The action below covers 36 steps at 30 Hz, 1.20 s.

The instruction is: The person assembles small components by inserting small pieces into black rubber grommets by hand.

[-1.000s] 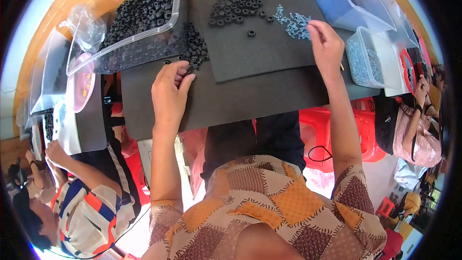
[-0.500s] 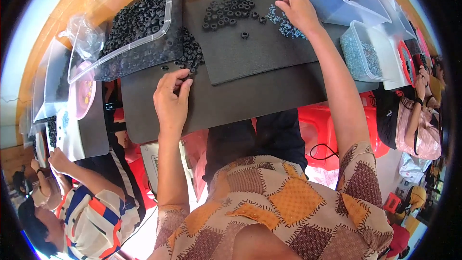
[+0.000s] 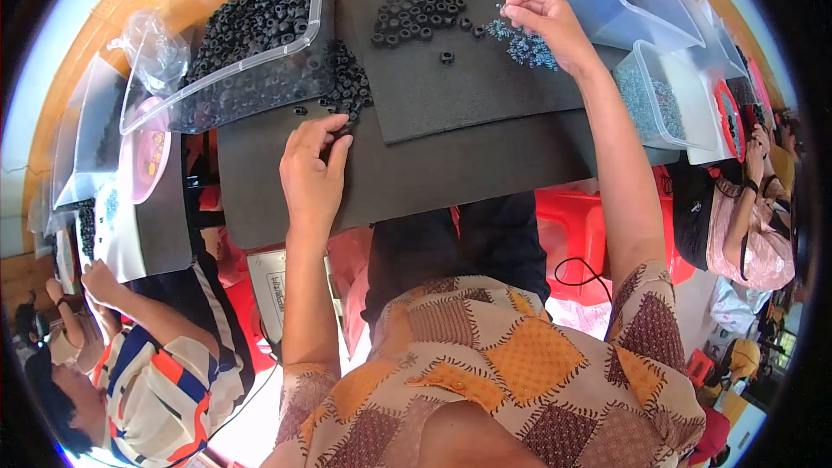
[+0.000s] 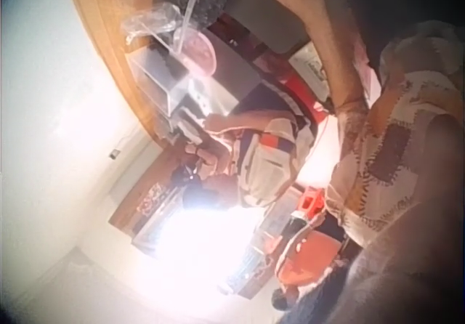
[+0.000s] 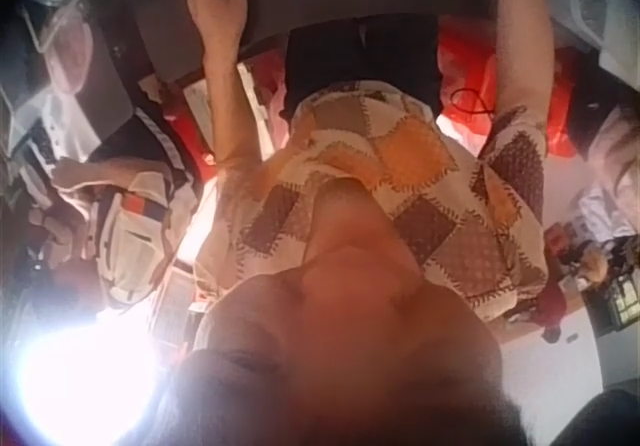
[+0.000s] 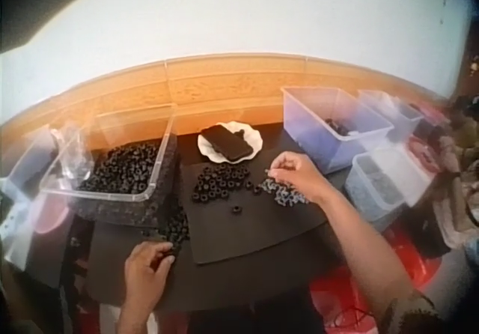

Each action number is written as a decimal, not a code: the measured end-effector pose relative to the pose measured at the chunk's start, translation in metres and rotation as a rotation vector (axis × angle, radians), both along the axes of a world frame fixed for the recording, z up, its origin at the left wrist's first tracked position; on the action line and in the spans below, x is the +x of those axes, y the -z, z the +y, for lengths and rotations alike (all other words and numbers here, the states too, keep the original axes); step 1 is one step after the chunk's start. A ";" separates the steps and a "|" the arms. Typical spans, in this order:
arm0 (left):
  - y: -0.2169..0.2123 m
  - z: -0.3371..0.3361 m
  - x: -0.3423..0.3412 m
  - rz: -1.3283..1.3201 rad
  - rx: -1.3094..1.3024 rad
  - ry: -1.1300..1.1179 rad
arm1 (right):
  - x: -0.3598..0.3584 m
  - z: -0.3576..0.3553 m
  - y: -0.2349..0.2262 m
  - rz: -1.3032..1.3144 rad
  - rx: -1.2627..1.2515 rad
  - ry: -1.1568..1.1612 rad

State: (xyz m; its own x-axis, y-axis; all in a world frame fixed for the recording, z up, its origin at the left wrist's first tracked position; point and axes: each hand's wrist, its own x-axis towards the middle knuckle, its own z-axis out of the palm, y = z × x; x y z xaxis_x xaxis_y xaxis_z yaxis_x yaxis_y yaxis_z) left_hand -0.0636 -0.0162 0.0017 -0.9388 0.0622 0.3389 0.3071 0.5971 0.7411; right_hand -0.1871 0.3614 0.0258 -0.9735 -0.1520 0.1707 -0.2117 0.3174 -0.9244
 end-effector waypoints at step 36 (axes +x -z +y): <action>-0.012 0.093 -0.019 -0.233 0.605 0.263 | 0.103 -0.099 -0.007 -0.177 -0.240 -0.198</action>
